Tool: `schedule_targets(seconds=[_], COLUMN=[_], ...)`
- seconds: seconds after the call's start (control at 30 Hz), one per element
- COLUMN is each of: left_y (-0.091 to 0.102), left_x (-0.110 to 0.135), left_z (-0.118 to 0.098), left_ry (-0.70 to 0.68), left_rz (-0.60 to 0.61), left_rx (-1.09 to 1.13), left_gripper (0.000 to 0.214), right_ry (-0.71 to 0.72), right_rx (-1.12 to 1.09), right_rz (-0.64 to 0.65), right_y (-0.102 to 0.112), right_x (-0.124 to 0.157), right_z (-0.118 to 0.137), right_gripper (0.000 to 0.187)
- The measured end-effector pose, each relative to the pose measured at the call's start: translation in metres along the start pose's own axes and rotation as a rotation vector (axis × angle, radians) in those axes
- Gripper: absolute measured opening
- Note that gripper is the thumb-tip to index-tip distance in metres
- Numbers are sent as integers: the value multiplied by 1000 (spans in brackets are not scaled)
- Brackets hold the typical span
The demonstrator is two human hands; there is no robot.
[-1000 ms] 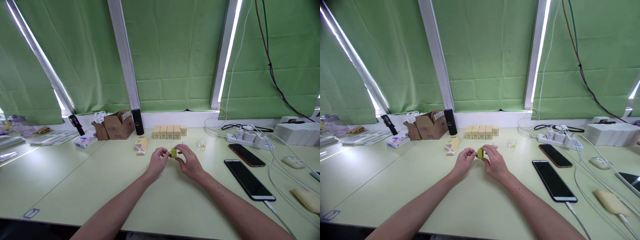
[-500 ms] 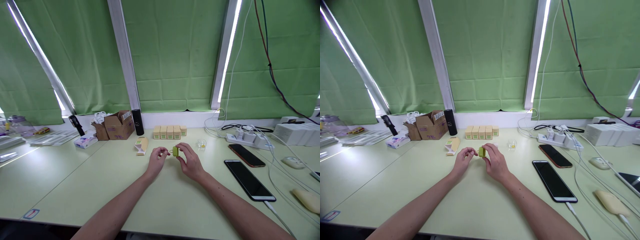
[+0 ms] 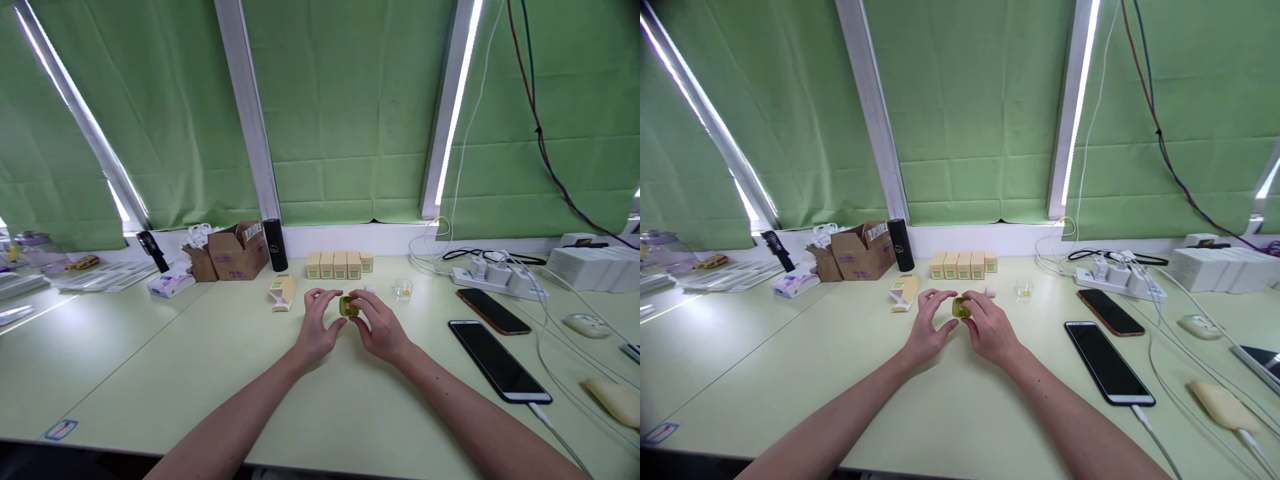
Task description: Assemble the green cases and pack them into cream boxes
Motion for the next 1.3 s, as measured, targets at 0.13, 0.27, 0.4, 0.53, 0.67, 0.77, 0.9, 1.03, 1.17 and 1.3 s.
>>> schedule_targets(seconds=[0.13, 0.27, 0.4, 0.53, 0.67, 0.77, 0.9, 1.03, 1.17, 1.3], left_y=[0, 0, -1, 0, 0, 0, -1, -1, 0, -1], left_x=[-1, -2, -1, -1, -1, -1, -1, -1, 0, 0], left_z=[1, 3, 3, 3, 3, 4, 6, 6, 6, 7], left_ry=[-15, -14, -13, -14, -13, -11, -2, -2, -8, -13], left_rz=[-12, -33, -34, -39, -50, -52, -54, -49, -54, -61], left_rx=[-27, -30, -27, -25, -23, -16, -11, -10, -7, -6], left_gripper=[42, 40, 40, 39, 38, 38, 39, 38, 37, 37], right_ry=[31, 37, 46, 65, 69, 68, 59, 52, 60, 77], right_rx=[42, 62, 71, 68, 63, 58, 55, 55, 61, 64], right_rz=[18, 41, 64, 77, 93, 101, 85, 44, 32, 35], right_y=[0, -1, -1, -1, -1, -2, -2, -1, -1, -1], right_x=[-1, -2, -3, -6, -11, -11, -8, -4, -3, -5], right_z=[2, 3, 4, 5, 7, 7, 5, 3, 3, 4], right_gripper=[34, 36, 36, 38, 39, 39, 37, 34, 32, 31])
Point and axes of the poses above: each hand's wrist, its own x-axis away from the middle knuckle, its own y-axis out of the back of the hand, z = x × y, the point moved 5 cm from there along -x, towards the middle knuckle, and after that the axes turned 15 degrees about y, right-handed, at the moved point
